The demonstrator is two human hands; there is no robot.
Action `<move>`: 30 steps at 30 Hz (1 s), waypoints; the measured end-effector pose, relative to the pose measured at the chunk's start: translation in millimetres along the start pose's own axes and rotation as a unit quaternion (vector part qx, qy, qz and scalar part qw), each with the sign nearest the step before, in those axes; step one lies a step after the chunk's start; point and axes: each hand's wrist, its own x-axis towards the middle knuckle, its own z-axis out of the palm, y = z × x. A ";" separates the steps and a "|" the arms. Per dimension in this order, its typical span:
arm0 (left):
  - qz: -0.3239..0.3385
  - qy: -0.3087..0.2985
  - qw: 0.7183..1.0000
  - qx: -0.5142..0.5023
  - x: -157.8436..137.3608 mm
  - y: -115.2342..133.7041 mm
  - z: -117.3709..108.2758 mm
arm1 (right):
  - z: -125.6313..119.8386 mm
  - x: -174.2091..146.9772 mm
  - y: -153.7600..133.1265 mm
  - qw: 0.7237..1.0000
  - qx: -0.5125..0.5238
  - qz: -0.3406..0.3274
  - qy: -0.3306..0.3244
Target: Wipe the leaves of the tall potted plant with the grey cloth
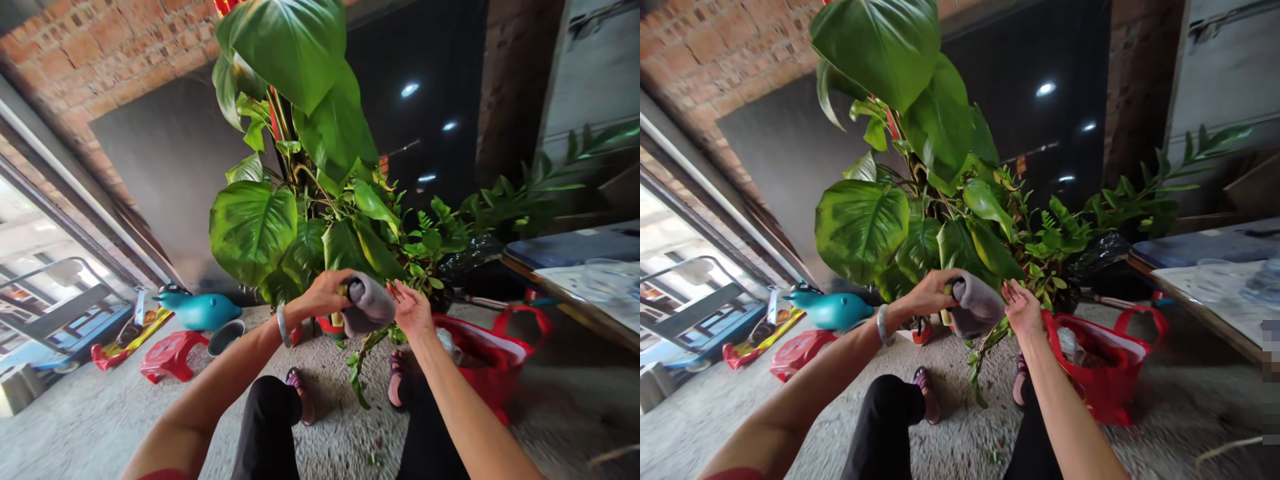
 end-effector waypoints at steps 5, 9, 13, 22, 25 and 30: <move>0.000 0.204 0.979 0.014 49.5 19.1 -28.7 | 6.2 -13.6 3.2 1.000 0.003 0.010 0.004; -0.037 0.129 0.989 0.059 53.6 4.0 -2.6 | 10.2 -22.1 3.2 0.999 0.008 0.013 0.028; -0.032 -0.133 0.989 0.049 -7.4 -3.4 18.7 | 1.5 -23.8 -1.1 0.999 0.005 0.022 0.031; 0.022 0.254 0.965 0.060 -37.9 4.8 -62.6 | -19.3 -21.6 24.9 0.997 -0.014 0.060 0.039; -0.044 0.298 0.946 0.118 -34.9 -19.5 -68.9 | -10.3 -26.1 47.4 0.994 -0.032 0.095 0.039; -0.119 0.027 0.991 0.052 -85.4 -37.1 -43.3 | 1.7 -41.3 76.9 0.985 -0.066 0.156 0.021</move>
